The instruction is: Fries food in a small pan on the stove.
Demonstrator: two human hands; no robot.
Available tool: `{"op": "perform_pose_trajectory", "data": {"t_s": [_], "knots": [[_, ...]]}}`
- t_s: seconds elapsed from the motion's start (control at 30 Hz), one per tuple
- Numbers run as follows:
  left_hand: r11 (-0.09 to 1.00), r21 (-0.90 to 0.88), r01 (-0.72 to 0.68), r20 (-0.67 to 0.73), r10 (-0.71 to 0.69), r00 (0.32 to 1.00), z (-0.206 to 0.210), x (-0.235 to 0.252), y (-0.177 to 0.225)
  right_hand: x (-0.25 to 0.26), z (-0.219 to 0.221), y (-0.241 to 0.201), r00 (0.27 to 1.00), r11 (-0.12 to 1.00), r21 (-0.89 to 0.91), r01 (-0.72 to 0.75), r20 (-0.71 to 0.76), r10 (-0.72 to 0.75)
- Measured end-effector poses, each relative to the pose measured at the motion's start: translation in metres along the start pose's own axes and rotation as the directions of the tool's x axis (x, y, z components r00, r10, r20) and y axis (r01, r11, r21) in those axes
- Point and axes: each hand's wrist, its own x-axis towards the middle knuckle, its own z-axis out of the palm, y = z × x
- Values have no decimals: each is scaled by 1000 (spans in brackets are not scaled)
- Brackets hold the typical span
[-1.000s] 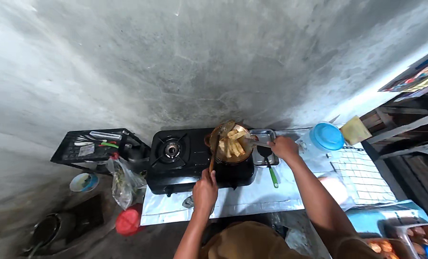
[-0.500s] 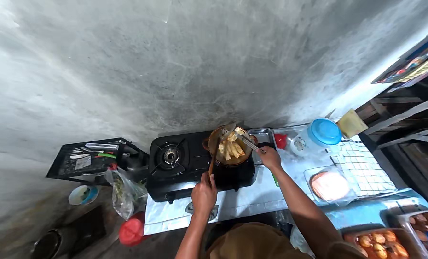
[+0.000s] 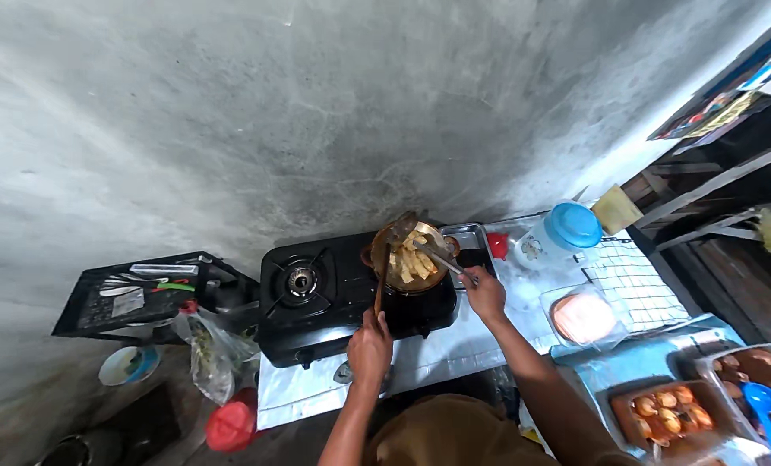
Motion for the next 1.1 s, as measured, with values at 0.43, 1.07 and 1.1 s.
{"op": "perform_pose_trajectory", "data": {"t_s": [0.43,1.07,1.1], "knots": [[999,26,-47,2,47,999,1,4,-14,-25,11,3,955,984,-97,150,-244,-170],[969,-150,-196,-30,193,981,-17,5,-52,-33,-18,-39,928,945,-28,-325,186,324],[966,-159,-202,-33,199,979,-17,5,-53,-36,-29,-40,925,946,-67,-316,202,323]]}}
